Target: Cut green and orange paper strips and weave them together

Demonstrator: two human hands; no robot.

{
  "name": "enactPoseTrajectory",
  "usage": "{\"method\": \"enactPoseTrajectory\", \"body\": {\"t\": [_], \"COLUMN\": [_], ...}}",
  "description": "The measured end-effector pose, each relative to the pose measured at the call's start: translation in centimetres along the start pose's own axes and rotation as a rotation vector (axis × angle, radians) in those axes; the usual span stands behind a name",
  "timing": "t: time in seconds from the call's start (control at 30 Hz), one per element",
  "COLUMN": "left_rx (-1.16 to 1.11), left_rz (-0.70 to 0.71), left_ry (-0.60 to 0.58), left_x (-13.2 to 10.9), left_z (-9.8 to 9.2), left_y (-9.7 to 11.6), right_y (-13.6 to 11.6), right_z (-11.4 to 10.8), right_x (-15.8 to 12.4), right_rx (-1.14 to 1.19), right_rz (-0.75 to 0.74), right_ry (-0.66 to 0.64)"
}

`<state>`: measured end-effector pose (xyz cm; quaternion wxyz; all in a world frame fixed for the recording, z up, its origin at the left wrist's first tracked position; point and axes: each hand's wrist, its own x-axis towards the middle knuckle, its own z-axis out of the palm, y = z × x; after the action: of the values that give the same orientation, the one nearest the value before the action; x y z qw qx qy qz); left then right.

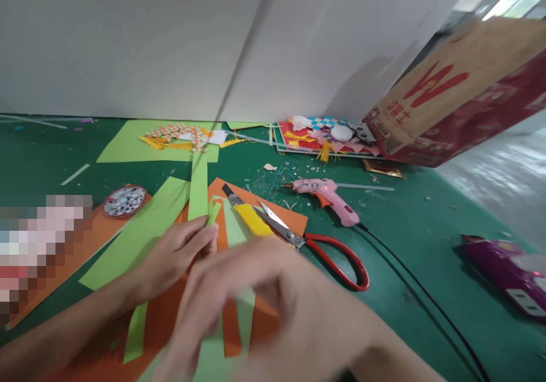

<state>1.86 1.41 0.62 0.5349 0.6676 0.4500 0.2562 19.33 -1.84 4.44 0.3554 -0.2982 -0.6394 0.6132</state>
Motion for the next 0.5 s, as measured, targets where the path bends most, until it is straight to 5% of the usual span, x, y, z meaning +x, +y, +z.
{"method": "enactPoseTrajectory", "body": {"t": [0.17, 0.3, 0.5], "left_rx": [-0.068, -0.103, -0.106], "left_rz": [-0.012, -0.016, -0.021], "left_ry": [-0.008, -0.011, -0.045], "left_x": [0.0, 0.0, -0.3], "left_z": [0.1, 0.2, 0.1], "left_y": [0.0, 0.0, 0.3], "right_y": [1.2, 2.6, 3.1], "right_z": [-2.2, -2.5, -1.6], "right_x": [3.0, 4.0, 4.1], "right_rx": [-0.16, -0.104, 0.029], "right_rz": [0.034, 0.181, 0.169], "right_ry": [0.555, 0.403, 0.305]}}
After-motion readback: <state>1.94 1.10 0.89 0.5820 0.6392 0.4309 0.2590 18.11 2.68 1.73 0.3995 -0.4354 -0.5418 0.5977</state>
